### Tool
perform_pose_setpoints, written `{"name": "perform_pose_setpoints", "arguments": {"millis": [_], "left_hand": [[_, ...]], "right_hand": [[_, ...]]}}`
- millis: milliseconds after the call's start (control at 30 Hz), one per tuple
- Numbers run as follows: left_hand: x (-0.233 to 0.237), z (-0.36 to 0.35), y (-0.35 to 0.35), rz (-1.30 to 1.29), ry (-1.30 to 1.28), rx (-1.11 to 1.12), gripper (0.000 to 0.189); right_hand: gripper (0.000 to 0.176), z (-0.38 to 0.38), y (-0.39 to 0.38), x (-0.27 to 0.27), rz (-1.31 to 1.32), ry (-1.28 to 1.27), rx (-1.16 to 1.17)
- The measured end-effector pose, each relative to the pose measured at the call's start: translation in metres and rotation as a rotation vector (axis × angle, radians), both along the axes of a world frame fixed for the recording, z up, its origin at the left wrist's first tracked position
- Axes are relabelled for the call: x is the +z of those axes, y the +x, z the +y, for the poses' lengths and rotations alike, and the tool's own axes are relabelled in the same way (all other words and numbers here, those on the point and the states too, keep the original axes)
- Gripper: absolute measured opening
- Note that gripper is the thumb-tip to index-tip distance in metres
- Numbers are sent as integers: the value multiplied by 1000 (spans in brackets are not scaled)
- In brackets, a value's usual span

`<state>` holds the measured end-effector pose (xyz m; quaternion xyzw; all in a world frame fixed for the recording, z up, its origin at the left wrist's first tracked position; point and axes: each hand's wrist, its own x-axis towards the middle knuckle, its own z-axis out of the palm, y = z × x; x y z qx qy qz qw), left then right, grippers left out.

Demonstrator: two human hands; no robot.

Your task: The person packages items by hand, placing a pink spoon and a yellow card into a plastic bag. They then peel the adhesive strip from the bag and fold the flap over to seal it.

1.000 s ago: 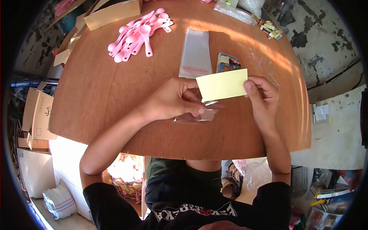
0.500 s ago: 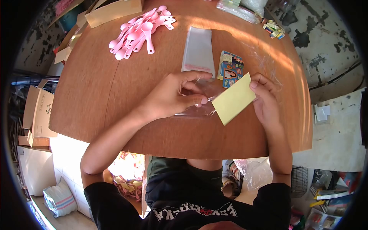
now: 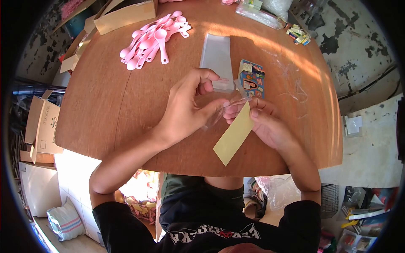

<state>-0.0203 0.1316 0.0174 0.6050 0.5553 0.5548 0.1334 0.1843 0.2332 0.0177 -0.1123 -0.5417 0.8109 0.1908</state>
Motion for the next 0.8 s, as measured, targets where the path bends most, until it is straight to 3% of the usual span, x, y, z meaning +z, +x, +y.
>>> {"name": "perform_pose_setpoints", "arguments": {"millis": [133,200,233,300,400,433,500,567,600,667,800], "left_hand": [[-8,2,-4,-213,-137,-190,38],[-8,2,-9,-227,-250,-457,39],[-7,1,-7,-226,-248,-458,39],[-1,0,0,-479,-151,-509,36],[-5,5,-3,-438,-208,-431,37],[-4,6,-3,-574,-273,-396,39],[-6,10,-7,-579,-294,-373,36],[-1,7,-13,-590,-404,-387,33],[-3,7,-13,-590,-405,-386,33],[-8,8,-13,-500,-456,-428,35],[1,4,-9,-526,-522,-437,35]], "right_hand": [[24,-1,2,0,-27,110,4],[25,0,3,-2,-17,147,-2],[20,1,4,-4,17,102,0],[15,0,3,-3,52,62,1],[14,-1,2,0,21,147,-80],[15,3,7,-4,6,161,-86],[16,6,12,-3,-8,175,-90],[17,7,11,6,51,291,-341],[17,9,10,6,52,290,-341],[19,13,9,7,37,429,-643],[22,16,9,5,48,523,-760]]}}
